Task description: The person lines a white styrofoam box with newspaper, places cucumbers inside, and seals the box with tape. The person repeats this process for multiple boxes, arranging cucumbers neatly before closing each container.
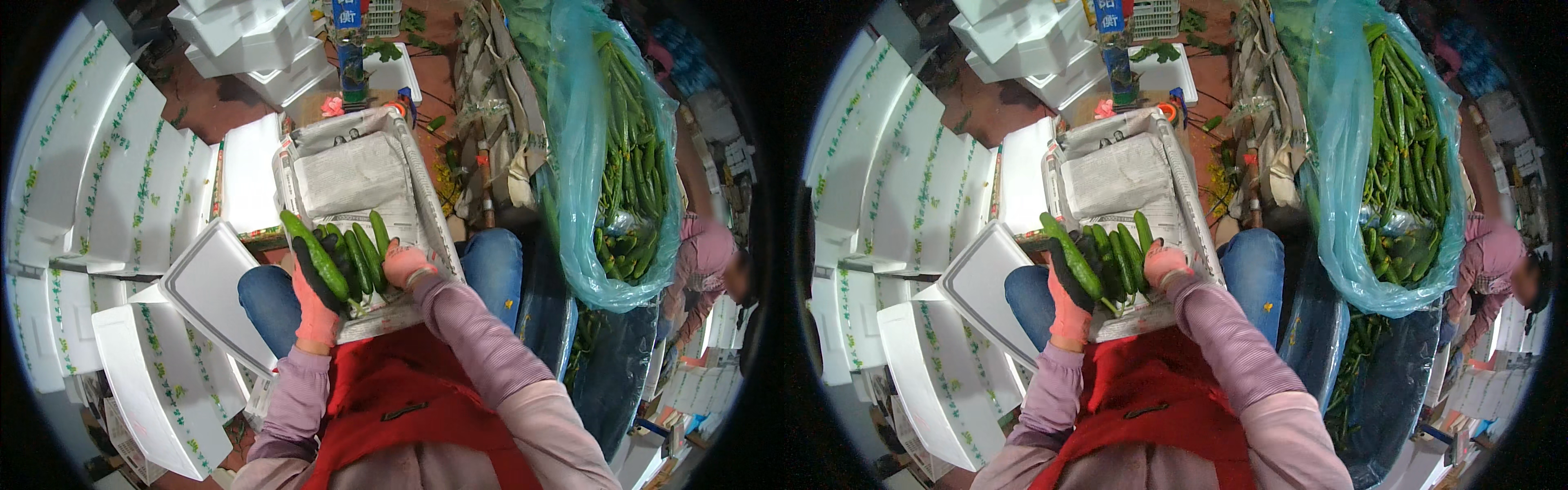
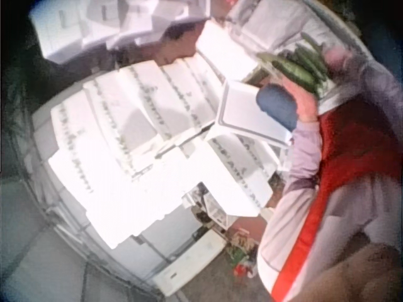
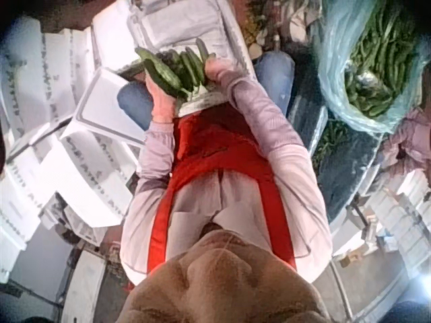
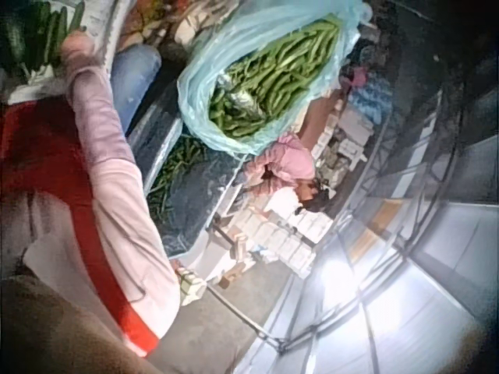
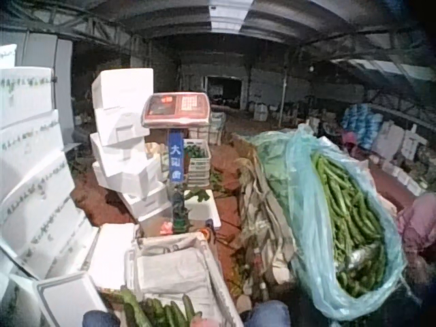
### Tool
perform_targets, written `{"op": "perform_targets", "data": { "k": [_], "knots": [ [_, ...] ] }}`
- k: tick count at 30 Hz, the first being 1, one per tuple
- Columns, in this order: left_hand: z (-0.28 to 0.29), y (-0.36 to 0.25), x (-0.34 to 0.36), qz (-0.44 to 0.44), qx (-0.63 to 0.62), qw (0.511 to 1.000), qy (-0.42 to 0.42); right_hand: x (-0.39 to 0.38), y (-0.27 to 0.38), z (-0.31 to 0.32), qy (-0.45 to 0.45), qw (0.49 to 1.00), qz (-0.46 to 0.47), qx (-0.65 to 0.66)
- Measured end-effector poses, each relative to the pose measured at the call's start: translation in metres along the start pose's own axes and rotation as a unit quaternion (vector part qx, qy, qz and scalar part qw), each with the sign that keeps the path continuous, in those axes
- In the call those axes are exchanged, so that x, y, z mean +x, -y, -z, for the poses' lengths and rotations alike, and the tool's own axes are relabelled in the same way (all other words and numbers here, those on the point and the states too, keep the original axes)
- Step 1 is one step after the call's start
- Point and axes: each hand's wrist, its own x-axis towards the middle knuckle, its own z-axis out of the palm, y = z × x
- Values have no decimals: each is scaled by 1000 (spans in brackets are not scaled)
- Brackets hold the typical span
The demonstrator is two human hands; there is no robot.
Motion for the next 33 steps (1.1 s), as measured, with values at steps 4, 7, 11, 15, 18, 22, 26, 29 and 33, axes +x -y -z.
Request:
{"op": "perform_targets", "data": {
  "k": [4,7,11,15,18,22,26,29,33],
  "knots": [
    [-15,23,9,48,-134,990,5,-49,-13,24,-60,985,97,126],
    [-24,54,23,40,164,981,91,-64,-18,27,-188,891,249,331],
    [-26,95,68,-36,244,965,92,-32,-23,0,-285,938,35,193],
    [-30,125,86,-185,665,714,114,-8,-18,-23,-74,995,-6,-72],
    [-35,136,79,-162,804,530,216,-48,-21,-7,-210,962,115,-132],
    [-32,140,65,-235,779,547,196,-177,-73,60,-465,865,183,40],
    [-22,144,70,-230,785,540,198,-264,-216,137,-649,751,-112,59],
    [-22,140,72,-223,744,602,187,-257,-328,153,-488,777,-384,108],
    [-44,105,55,-193,608,756,147,-203,-413,129,-319,825,-432,174]
  ]
}}
